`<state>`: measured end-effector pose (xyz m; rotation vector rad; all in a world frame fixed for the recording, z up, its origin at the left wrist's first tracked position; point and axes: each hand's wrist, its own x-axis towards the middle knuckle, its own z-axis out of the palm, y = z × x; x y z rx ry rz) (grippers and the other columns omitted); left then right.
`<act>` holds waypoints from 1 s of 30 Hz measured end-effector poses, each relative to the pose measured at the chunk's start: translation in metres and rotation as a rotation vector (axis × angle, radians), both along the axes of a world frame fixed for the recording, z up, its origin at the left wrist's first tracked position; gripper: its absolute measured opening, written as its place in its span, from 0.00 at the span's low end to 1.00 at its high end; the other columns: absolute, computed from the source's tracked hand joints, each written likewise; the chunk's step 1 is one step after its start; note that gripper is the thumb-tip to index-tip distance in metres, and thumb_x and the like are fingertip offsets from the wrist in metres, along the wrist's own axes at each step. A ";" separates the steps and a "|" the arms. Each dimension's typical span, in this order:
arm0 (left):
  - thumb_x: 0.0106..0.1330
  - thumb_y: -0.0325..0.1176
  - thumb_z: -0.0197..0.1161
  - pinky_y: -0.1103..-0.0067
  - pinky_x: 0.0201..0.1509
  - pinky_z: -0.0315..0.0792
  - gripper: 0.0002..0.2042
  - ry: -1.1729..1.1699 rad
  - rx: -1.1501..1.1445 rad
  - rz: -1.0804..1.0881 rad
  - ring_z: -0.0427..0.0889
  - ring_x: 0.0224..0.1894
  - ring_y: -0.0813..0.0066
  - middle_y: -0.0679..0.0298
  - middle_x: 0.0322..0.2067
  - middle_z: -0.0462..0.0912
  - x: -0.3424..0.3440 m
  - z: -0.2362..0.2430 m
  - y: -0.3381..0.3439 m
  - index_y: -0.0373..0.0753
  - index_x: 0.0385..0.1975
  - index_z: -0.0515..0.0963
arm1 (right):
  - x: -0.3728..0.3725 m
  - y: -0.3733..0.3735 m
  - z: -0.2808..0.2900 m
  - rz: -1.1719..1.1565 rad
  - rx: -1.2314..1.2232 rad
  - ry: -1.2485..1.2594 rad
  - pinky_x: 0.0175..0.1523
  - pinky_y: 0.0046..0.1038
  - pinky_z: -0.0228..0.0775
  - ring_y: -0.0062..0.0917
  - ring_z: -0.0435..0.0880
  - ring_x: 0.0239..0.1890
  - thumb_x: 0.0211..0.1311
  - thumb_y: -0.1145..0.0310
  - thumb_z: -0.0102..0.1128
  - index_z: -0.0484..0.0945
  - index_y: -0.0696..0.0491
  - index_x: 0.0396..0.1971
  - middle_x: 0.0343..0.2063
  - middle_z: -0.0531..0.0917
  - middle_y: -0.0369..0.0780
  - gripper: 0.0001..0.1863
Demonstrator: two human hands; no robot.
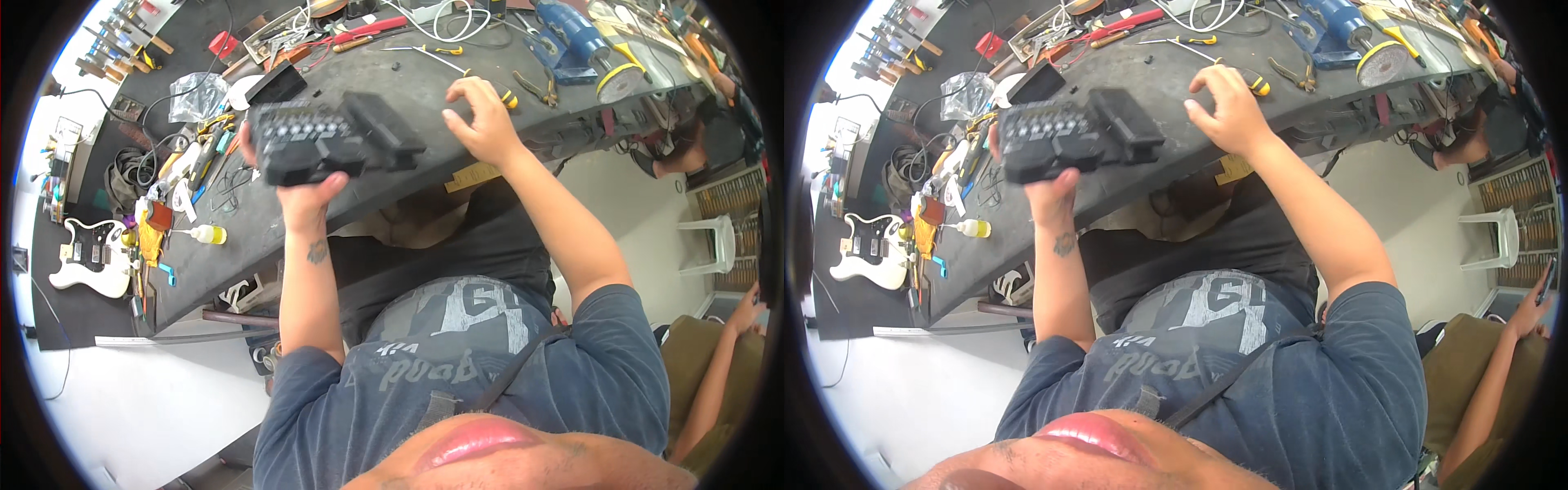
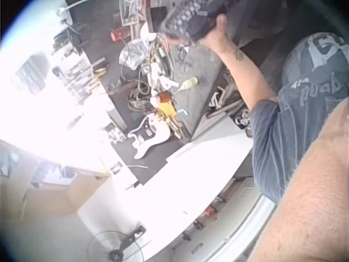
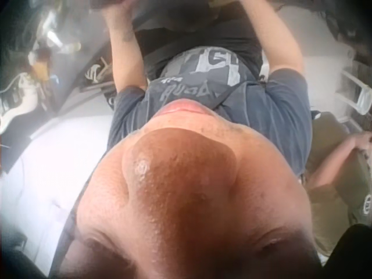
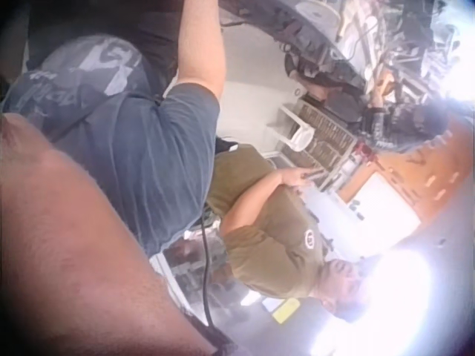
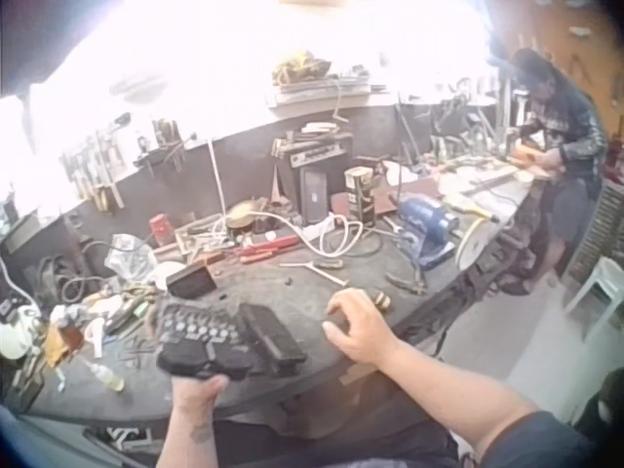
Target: The person unscrews a metal plate from an electronic device using a screwdriver, handles internal components and cables, and then connects various audio cables to a multi-effect pedal and a mixer at a different station.
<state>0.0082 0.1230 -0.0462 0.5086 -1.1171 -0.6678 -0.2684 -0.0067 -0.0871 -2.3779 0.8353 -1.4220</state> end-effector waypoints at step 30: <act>0.51 0.66 0.74 0.48 0.76 0.54 0.52 -1.285 0.828 1.006 0.69 0.72 0.51 0.44 0.64 0.76 0.004 -0.042 0.044 0.26 0.67 0.69 | 0.089 -0.077 0.005 0.051 0.421 -0.337 0.41 0.22 0.74 0.17 0.81 0.34 0.75 0.60 0.61 0.80 0.56 0.44 0.33 0.84 0.33 0.13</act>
